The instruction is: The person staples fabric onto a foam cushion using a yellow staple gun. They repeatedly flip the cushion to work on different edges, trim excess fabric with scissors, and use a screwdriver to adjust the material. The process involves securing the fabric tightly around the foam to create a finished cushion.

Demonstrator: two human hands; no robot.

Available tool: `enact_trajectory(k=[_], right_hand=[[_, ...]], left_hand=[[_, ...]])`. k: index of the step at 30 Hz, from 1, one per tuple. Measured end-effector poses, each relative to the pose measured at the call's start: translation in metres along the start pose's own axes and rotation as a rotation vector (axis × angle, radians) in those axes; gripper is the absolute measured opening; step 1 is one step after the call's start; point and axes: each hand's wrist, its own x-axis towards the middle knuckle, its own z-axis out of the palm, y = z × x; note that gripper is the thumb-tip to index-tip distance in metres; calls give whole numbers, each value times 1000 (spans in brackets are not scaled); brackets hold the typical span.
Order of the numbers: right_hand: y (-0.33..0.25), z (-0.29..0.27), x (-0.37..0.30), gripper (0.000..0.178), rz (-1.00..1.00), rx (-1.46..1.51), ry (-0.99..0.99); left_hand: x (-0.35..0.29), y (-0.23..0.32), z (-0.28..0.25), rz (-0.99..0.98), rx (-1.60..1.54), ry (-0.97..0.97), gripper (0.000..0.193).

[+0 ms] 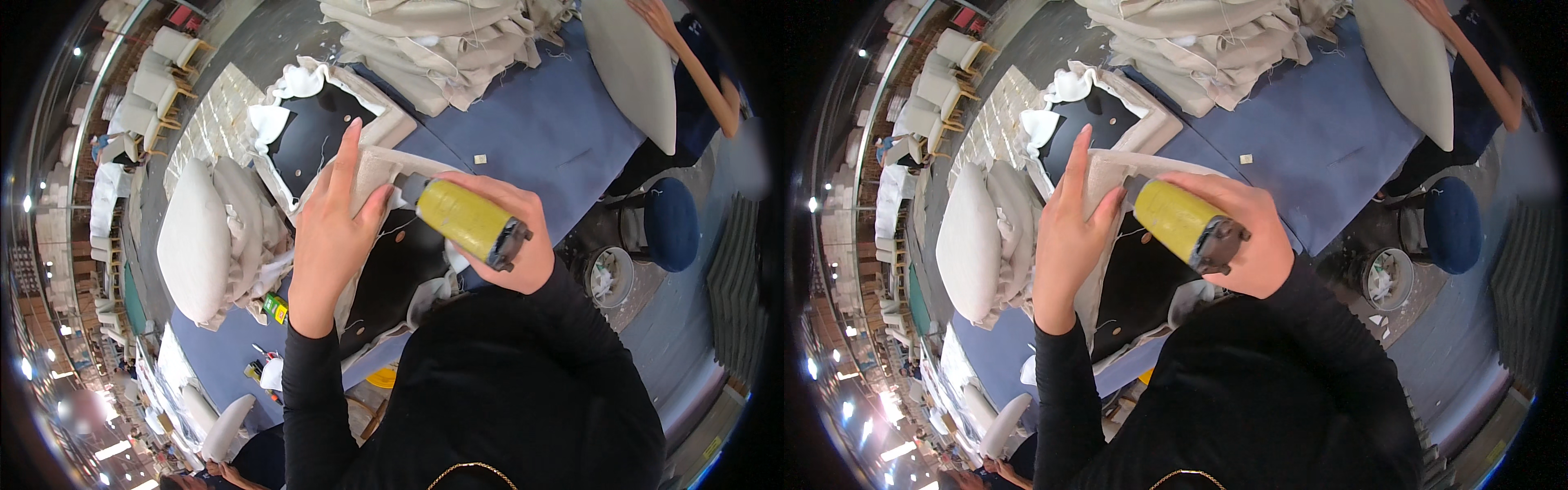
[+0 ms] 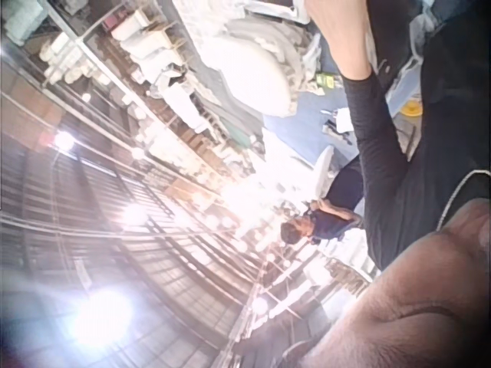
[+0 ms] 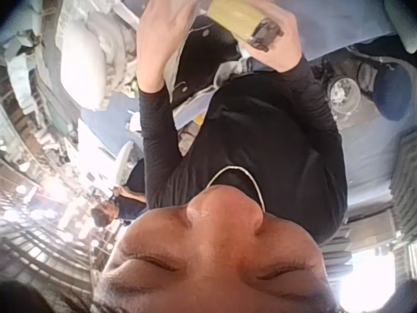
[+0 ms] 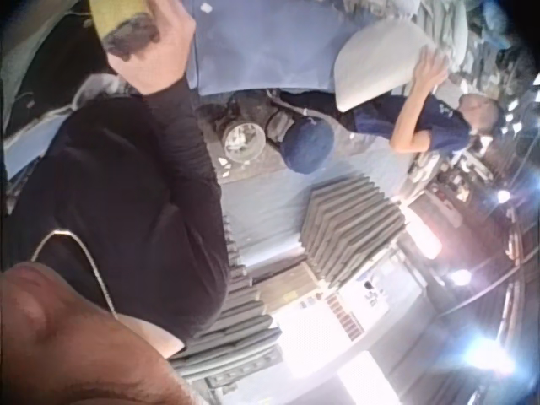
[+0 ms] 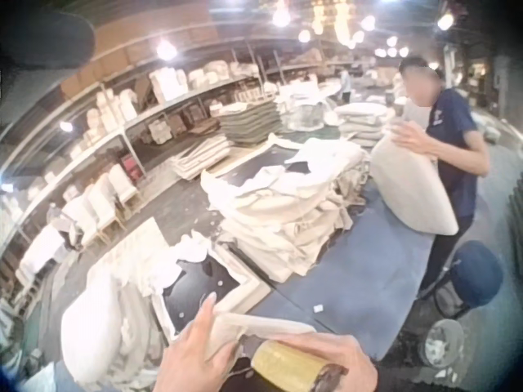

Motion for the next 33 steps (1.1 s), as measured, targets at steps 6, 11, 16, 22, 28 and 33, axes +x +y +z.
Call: enact_trajectory(k=[6, 11, 16, 22, 28, 33], right_hand=[[-5, 4, 4, 75, 46, -62, -70], [-13, 5, -1, 86, 94, -129, -109], [-16, 4, -4, 81, 69, -110, -108], [-16, 15, -11, 82, 97, -137, -93], [-15, 8, -4, 77, 67, -29, -73], [-7, 13, -2, 77, 33, -44, -89]], left_hand=[[-8, 6, -1, -22, -2, -5, 95], [-14, 15, -1, -27, 7, 5, 102], [-13, 15, -2, -38, -17, 15, 109], [-17, 9, 1, 0, -14, 19, 113], [0, -51, -24, -540, -1066, -327, 74], [-11, -70, -4, -590, -550, -269, 86]])
